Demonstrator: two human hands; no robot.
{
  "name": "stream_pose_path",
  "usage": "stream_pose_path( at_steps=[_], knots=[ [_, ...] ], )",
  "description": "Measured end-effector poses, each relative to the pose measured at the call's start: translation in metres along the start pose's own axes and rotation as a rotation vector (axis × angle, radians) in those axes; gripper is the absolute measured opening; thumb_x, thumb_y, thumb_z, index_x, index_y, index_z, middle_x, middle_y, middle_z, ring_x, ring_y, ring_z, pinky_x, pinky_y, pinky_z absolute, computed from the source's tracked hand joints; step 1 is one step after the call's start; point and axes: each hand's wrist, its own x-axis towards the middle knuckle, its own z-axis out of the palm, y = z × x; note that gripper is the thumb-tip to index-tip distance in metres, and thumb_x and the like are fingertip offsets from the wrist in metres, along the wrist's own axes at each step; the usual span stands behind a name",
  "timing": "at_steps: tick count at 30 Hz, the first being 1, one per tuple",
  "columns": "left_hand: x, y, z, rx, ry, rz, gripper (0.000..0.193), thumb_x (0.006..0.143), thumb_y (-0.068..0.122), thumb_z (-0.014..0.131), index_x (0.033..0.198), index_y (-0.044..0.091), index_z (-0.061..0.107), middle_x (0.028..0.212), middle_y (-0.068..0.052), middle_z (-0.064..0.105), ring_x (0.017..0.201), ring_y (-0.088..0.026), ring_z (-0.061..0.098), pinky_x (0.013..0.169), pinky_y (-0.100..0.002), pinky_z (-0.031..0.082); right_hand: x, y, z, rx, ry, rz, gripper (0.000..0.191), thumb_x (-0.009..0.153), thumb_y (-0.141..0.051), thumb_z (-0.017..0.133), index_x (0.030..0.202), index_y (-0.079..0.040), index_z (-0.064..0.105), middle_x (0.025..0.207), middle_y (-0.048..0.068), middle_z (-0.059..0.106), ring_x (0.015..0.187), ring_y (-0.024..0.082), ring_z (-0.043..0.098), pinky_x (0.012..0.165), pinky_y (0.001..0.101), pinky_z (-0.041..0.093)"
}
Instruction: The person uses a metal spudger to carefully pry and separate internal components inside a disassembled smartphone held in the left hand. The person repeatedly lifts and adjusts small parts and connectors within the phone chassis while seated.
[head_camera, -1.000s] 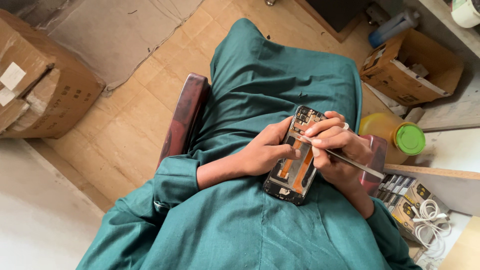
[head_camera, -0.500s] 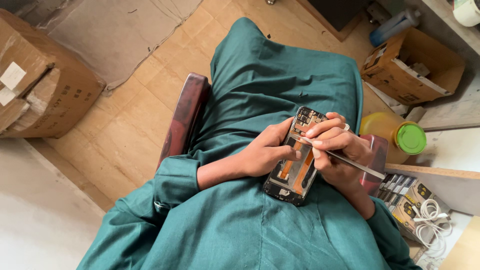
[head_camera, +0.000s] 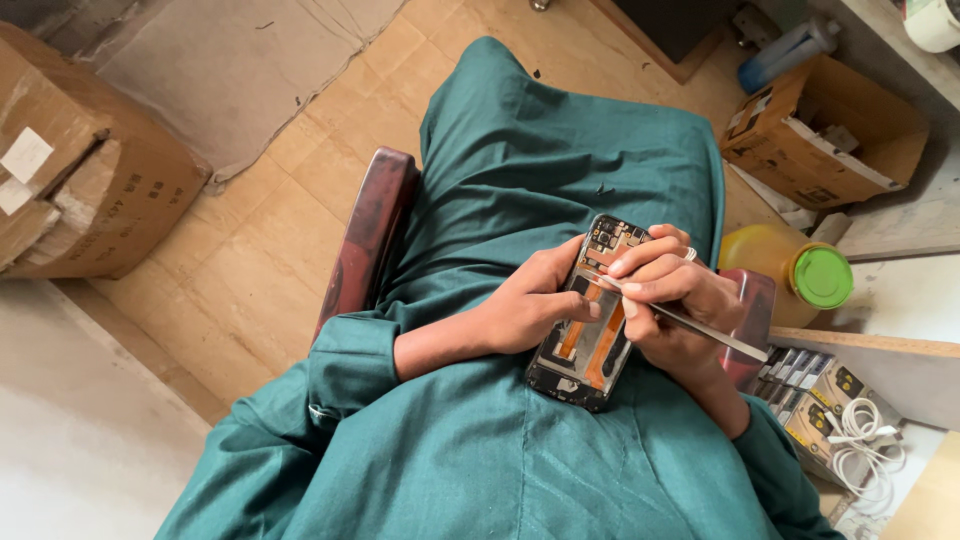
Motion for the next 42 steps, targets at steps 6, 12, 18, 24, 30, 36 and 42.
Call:
stream_pose_path(
  at_steps=[6,12,18,24,30,36,42],
  knots=[
    [-0.001,0.004,0.0,0.071,-0.003,-0.008,0.053,0.089,0.003,0.061,0.141,-0.003,0.048,0.119,-0.006,0.066,0.109,-0.012,0.06,0.098,-0.03,0.05,-0.003,0.004,0.003,0.064,0.061,0.006,0.017,0.089,0.005,0.065,0.095,-0.01,0.059,0.093,0.006,0.073,0.098,0.018,0.073,0.115,0.041,0.043],
    [0.0,0.003,0.0,0.058,-0.008,-0.007,0.052,0.09,0.002,0.062,0.14,-0.003,0.048,0.117,-0.006,0.064,0.108,-0.011,0.058,0.098,-0.029,0.049,-0.005,0.004,0.004,0.068,0.063,0.007,0.016,0.091,0.004,0.065,0.096,-0.01,0.059,0.095,0.006,0.074,0.096,0.017,0.071,0.115,0.0397,0.043],
    [0.001,0.0,0.0,0.026,-0.001,0.012,0.052,0.089,0.001,0.062,0.14,-0.003,0.048,0.118,-0.005,0.063,0.11,-0.01,0.058,0.1,-0.029,0.049,-0.004,0.006,0.001,0.068,0.029,0.011,0.017,0.09,0.004,0.066,0.096,-0.01,0.06,0.094,0.005,0.073,0.096,0.017,0.072,0.115,0.0398,0.043],
    [0.001,0.004,-0.001,0.074,-0.013,0.032,0.054,0.09,0.002,0.061,0.142,-0.002,0.047,0.12,-0.006,0.063,0.111,-0.01,0.057,0.101,-0.029,0.049,-0.008,0.012,0.006,0.145,0.098,0.016,0.017,0.092,0.004,0.065,0.099,-0.01,0.06,0.098,0.006,0.075,0.099,0.016,0.071,0.118,0.0404,0.041],
    [0.001,-0.002,-0.002,0.05,0.014,0.022,0.056,0.089,0.003,0.062,0.142,-0.001,0.046,0.121,-0.006,0.063,0.112,-0.011,0.058,0.101,-0.029,0.049,-0.007,0.01,0.001,0.103,0.044,0.014,0.017,0.092,0.004,0.064,0.099,-0.011,0.059,0.095,0.006,0.073,0.1,0.018,0.07,0.12,0.0413,0.04],
    [0.005,-0.015,-0.006,0.043,0.007,0.048,0.052,0.09,0.0,0.062,0.14,-0.003,0.049,0.121,-0.007,0.064,0.114,-0.013,0.059,0.102,-0.031,0.05,-0.001,0.007,0.003,0.103,0.047,-0.026,0.019,0.092,0.004,0.063,0.103,-0.01,0.057,0.097,0.005,0.072,0.101,0.02,0.069,0.12,0.0429,0.04],
    [0.007,-0.021,-0.006,-0.091,-0.017,0.05,0.056,0.089,-0.003,0.06,0.144,0.0,0.047,0.124,-0.005,0.061,0.115,-0.011,0.057,0.102,-0.029,0.048,0.004,0.0,0.002,-0.009,-0.001,-0.098,0.021,0.089,0.005,0.065,0.101,-0.01,0.056,0.095,0.004,0.071,0.105,0.023,0.072,0.121,0.0446,0.041]
  ],
)
